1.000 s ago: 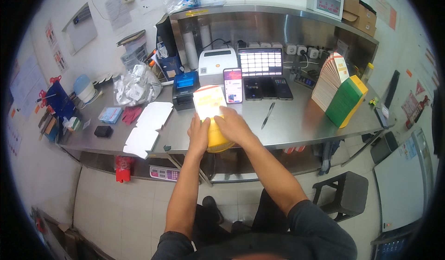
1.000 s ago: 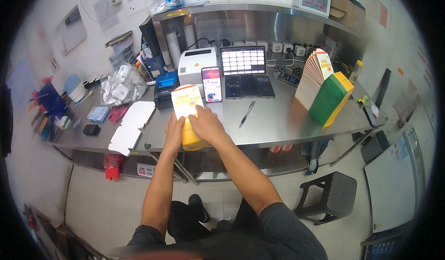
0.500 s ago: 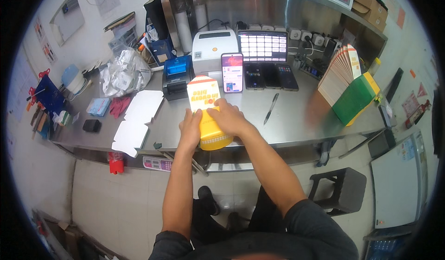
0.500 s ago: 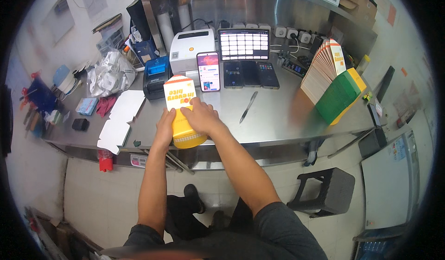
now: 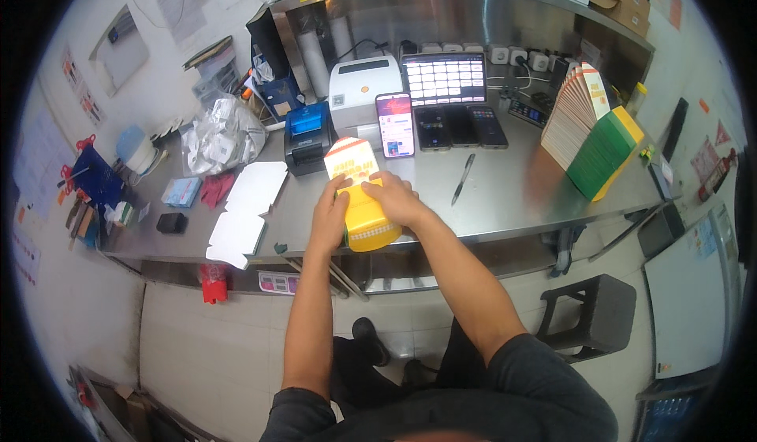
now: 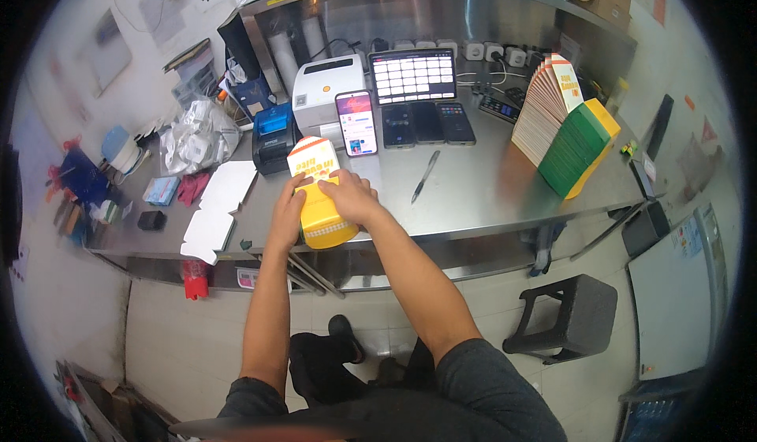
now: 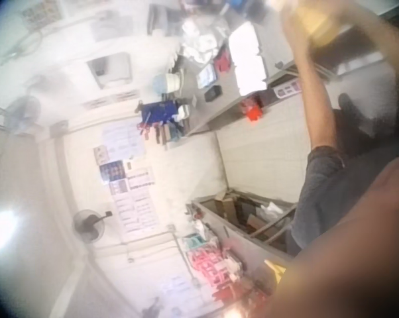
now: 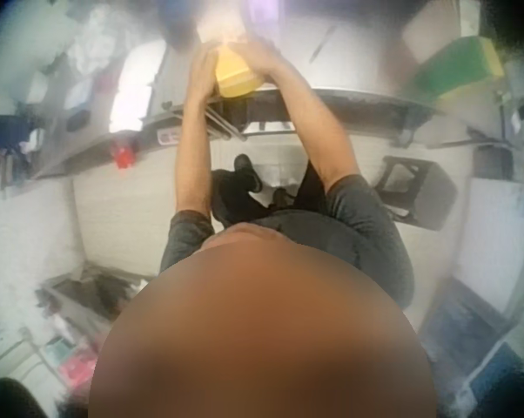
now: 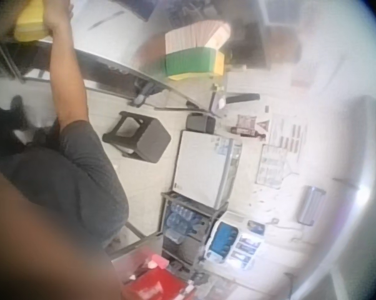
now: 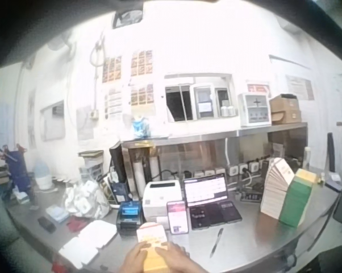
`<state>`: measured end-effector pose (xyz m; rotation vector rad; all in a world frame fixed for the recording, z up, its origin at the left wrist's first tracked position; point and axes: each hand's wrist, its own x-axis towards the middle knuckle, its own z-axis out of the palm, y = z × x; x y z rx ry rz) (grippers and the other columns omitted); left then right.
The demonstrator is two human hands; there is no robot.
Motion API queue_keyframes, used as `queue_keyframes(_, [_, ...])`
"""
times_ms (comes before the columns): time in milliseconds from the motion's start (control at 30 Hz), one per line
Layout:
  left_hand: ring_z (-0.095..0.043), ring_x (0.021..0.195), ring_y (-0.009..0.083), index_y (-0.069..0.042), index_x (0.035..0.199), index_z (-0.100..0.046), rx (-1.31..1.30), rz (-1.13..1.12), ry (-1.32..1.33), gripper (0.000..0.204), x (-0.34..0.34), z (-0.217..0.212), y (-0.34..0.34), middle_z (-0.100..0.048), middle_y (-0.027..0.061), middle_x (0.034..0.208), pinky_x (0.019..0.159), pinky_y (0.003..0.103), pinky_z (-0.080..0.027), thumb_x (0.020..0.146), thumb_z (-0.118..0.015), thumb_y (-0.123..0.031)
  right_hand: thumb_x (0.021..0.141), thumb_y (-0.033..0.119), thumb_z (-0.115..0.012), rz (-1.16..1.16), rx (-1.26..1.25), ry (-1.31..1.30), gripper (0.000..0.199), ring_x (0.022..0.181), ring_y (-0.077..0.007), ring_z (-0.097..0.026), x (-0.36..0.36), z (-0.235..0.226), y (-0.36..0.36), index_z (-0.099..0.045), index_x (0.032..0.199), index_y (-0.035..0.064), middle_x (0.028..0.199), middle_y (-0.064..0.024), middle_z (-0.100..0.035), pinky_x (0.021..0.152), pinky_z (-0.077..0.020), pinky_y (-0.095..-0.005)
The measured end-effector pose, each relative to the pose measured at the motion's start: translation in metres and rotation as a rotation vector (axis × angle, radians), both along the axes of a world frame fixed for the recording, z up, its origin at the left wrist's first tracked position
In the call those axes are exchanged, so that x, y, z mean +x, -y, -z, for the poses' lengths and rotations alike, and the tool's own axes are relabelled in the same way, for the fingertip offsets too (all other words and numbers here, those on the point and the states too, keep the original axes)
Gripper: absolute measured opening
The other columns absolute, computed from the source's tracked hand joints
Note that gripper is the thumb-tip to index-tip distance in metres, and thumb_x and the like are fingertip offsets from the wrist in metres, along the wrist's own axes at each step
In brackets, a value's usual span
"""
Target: The person folds and assembles small rectangular paper boxes from flat printed sheets. They fold the sides, tuck flaps, and close the boxes, then place the finished boxes on the metal table.
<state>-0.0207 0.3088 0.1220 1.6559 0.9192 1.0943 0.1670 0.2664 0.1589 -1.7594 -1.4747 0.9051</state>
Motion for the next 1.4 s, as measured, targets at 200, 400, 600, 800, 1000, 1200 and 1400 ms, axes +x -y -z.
queue_keyframes(200, [-0.06, 0.129, 0.0301, -0.006, 0.156, -0.043, -0.025, -0.056, -0.008, 0.052, 0.003, -0.001, 0.005, -0.063, 0.0213, 0.142, 0.111, 0.038, -0.045, 0.106, -0.047, -0.02, 0.1, 0.06, -0.053, 0.013, 0.033, 0.011, 0.068, 0.139, -0.0409, -0.047, 0.0, 0.008, -0.001, -0.058, 0.146, 0.0106, 0.149, -0.0179, -0.057, 0.116, -0.0326, -0.054])
queue_keyframes(400, [-0.057, 0.134, 0.0305, -0.004, 0.154, -0.046, 0.011, -0.017, 0.064, 0.051, 0.003, 0.002, 0.006, -0.061, 0.0215, 0.146, 0.115, 0.038, -0.041, 0.107, -0.046, -0.022, 0.099, 0.059, -0.056, 0.091, 0.074, -0.069, 0.062, 0.132, -0.0397, -0.054, -0.004, 0.012, -0.001, -0.066, 0.136, 0.0102, 0.14, -0.0156, -0.065, 0.113, -0.0364, -0.0528])
queue_keyframes(600, [-0.052, 0.139, 0.0289, -0.003, 0.154, -0.047, 0.088, 0.01, 0.134, 0.05, 0.001, 0.007, 0.011, -0.056, 0.0194, 0.151, 0.118, 0.038, -0.037, 0.107, -0.047, -0.021, 0.099, 0.051, -0.06, 0.095, 0.155, -0.231, 0.056, 0.128, -0.0403, -0.058, -0.003, 0.021, 0.001, -0.067, 0.132, 0.0063, 0.137, -0.0182, -0.066, 0.108, -0.0437, -0.0512])
queue_keyframes(800, [-0.052, 0.139, 0.0276, -0.002, 0.154, -0.046, 0.132, 0.023, 0.146, 0.051, 0.001, 0.01, 0.01, -0.054, 0.0194, 0.153, 0.118, 0.037, -0.037, 0.107, -0.047, -0.02, 0.096, 0.039, -0.067, 0.093, 0.544, 0.166, 0.059, 0.123, -0.0424, -0.062, 0.001, 0.016, -0.008, -0.06, 0.139, -0.001, 0.137, -0.0236, -0.065, 0.108, -0.0463, -0.0523])
queue_keyframes(1000, [-0.056, 0.133, 0.0264, -0.003, 0.156, -0.041, 0.091, -0.016, 0.131, 0.053, 0.001, 0.011, 0.007, -0.056, 0.019, 0.149, 0.115, 0.038, -0.041, 0.107, -0.051, -0.017, 0.097, 0.046, -0.061, -0.261, 0.314, 0.308, 0.067, 0.134, -0.0434, -0.056, 0.002, -0.028, -0.039, -0.058, 0.144, -0.002, 0.145, -0.024, -0.061, 0.113, -0.0447, -0.0512])
queue_keyframes(1200, [-0.057, 0.132, 0.0278, -0.002, 0.158, -0.038, 0.096, 0.012, 0.163, 0.055, 0.002, 0.011, 0.007, -0.058, 0.0201, 0.146, 0.113, 0.039, -0.043, 0.107, -0.051, -0.018, 0.105, 0.059, -0.041, -0.403, 0.086, 0.613, 0.068, 0.141, -0.0427, -0.052, -0.012, -0.04, -0.067, -0.067, 0.142, 0.0083, 0.149, -0.0236, -0.059, 0.118, -0.0407, -0.0506])
queue_keyframes(1400, [-0.057, 0.133, 0.0316, -0.002, 0.158, -0.036, 0.121, -0.031, 0.117, 0.06, 0.001, 0.016, 0.003, -0.058, 0.0218, 0.145, 0.113, 0.039, -0.042, 0.105, -0.054, -0.023, 0.105, 0.07, -0.031, -0.41, -0.076, 0.537, 0.078, 0.151, -0.0411, -0.04, -0.019, -0.036, -0.087, -0.064, 0.147, 0.0133, 0.159, -0.0161, -0.053, 0.125, -0.0309, -0.0482])
